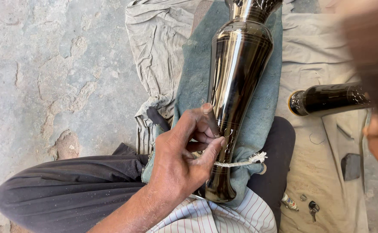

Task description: The person holds a polished metal vase with one hand and uses a small chisel and wooden mallet to engrave a decorative pattern into its surface. The person repeatedly taps the chisel to create a series of small indentations along the vase's body.

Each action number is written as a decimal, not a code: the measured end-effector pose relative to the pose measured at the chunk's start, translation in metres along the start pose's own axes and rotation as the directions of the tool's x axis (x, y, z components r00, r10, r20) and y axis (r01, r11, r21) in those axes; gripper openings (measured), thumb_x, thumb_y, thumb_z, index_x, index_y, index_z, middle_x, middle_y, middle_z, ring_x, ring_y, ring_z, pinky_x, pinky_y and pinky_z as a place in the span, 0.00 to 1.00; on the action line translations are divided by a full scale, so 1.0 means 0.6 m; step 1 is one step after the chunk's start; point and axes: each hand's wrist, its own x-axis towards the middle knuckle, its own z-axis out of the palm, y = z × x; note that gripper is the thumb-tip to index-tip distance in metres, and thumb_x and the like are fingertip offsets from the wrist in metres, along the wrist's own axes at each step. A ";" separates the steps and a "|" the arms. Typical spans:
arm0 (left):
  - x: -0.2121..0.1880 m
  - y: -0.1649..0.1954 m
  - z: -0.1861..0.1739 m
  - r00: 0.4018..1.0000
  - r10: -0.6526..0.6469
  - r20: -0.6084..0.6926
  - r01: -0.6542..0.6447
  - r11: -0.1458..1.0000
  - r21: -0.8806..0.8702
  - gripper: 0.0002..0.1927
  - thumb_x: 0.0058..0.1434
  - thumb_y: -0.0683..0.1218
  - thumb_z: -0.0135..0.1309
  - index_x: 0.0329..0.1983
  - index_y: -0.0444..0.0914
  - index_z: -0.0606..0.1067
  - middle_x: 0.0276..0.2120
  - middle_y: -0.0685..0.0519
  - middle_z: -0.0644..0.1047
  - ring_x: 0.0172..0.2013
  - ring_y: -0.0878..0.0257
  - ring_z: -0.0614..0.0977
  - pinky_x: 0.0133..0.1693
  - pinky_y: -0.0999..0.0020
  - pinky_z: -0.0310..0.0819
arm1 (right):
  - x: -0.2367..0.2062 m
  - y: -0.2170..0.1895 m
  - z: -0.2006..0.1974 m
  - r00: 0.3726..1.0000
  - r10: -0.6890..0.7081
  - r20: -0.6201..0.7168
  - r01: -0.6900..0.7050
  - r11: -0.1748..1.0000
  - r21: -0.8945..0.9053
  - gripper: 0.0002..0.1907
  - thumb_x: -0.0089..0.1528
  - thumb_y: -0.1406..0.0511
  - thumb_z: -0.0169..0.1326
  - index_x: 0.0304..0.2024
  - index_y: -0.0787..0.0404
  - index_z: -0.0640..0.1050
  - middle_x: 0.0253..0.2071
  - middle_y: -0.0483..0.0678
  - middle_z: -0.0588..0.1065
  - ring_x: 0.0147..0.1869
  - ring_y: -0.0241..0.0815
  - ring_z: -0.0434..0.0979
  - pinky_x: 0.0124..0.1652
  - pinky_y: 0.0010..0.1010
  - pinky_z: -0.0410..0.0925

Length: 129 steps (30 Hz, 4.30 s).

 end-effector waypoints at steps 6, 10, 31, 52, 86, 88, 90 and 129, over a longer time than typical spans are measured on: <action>0.001 -0.005 0.008 0.999 -0.019 -0.027 0.018 0.999 -0.043 0.20 0.61 0.37 0.63 0.55 0.35 0.71 0.34 0.55 0.80 0.34 0.70 0.83 0.39 0.75 0.86 | 0.073 0.014 0.000 0.990 -0.068 0.126 0.080 0.992 -0.097 0.24 0.63 0.78 0.56 0.61 0.63 0.68 0.36 0.46 0.70 0.36 0.33 0.73 0.40 0.24 0.71; -0.003 -0.005 0.011 0.997 0.066 -0.031 -0.063 0.994 0.085 0.28 0.59 0.37 0.64 0.62 0.36 0.69 0.34 0.55 0.79 0.35 0.69 0.85 0.39 0.74 0.87 | 0.094 -0.012 -0.009 0.988 -0.085 0.131 0.100 0.989 -0.110 0.23 0.62 0.78 0.57 0.59 0.64 0.70 0.37 0.47 0.71 0.36 0.34 0.74 0.40 0.24 0.71; 0.063 0.055 0.000 0.891 0.056 0.451 -0.217 0.924 0.315 0.21 0.57 0.33 0.58 0.54 0.41 0.74 0.35 0.48 0.82 0.30 0.57 0.87 0.32 0.62 0.84 | -0.114 0.022 0.039 0.994 0.110 0.007 -0.109 0.989 -0.104 0.16 0.58 0.77 0.62 0.49 0.67 0.77 0.38 0.50 0.77 0.38 0.39 0.79 0.41 0.27 0.72; 0.132 0.039 0.016 0.384 0.283 0.879 -0.653 0.756 0.042 0.18 0.64 0.39 0.49 0.56 0.45 0.77 0.29 0.52 0.84 0.31 0.62 0.87 0.36 0.65 0.83 | -0.284 -0.154 0.243 0.799 0.113 -0.590 -0.307 0.921 -0.240 0.19 0.47 0.83 0.68 0.39 0.77 0.78 0.33 0.58 0.78 0.36 0.48 0.81 0.38 0.39 0.74; 0.149 0.021 -0.115 0.511 0.587 0.628 -0.602 0.766 -0.226 0.24 0.60 0.31 0.52 0.56 0.45 0.73 0.33 0.58 0.78 0.28 0.70 0.82 0.27 0.72 0.79 | -0.254 -0.170 0.186 0.839 0.403 -0.367 -0.119 0.793 0.598 0.20 0.56 0.83 0.56 0.49 0.72 0.67 0.38 0.53 0.71 0.46 0.42 0.76 0.50 0.36 0.76; 0.148 0.025 -0.111 0.537 0.609 0.584 -0.611 0.758 -0.229 0.24 0.56 0.32 0.55 0.56 0.42 0.73 0.31 0.58 0.77 0.31 0.70 0.82 0.28 0.71 0.79 | -0.244 -0.169 0.187 0.781 0.597 -0.181 -0.265 0.581 0.769 0.27 0.55 0.84 0.54 0.55 0.68 0.65 0.38 0.53 0.71 0.46 0.46 0.77 0.45 0.39 0.76; 0.153 0.028 -0.089 0.508 0.565 0.650 -0.628 0.760 -0.170 0.22 0.56 0.31 0.54 0.52 0.43 0.75 0.28 0.60 0.77 0.30 0.70 0.83 0.30 0.71 0.78 | -0.240 -0.160 0.185 0.788 0.610 -0.078 -0.299 0.491 0.818 0.29 0.54 0.83 0.54 0.57 0.68 0.66 0.37 0.53 0.72 0.44 0.46 0.78 0.40 0.38 0.74; 0.159 0.050 0.030 0.448 0.203 0.871 -0.640 0.753 0.154 0.17 0.70 0.42 0.43 0.57 0.44 0.78 0.25 0.51 0.81 0.23 0.69 0.84 0.27 0.75 0.83 | -0.311 -0.070 0.242 0.808 0.485 -0.335 -0.479 0.871 0.105 0.20 0.53 0.65 0.70 0.44 0.61 0.77 0.29 0.49 0.80 0.32 0.38 0.82 0.41 0.32 0.76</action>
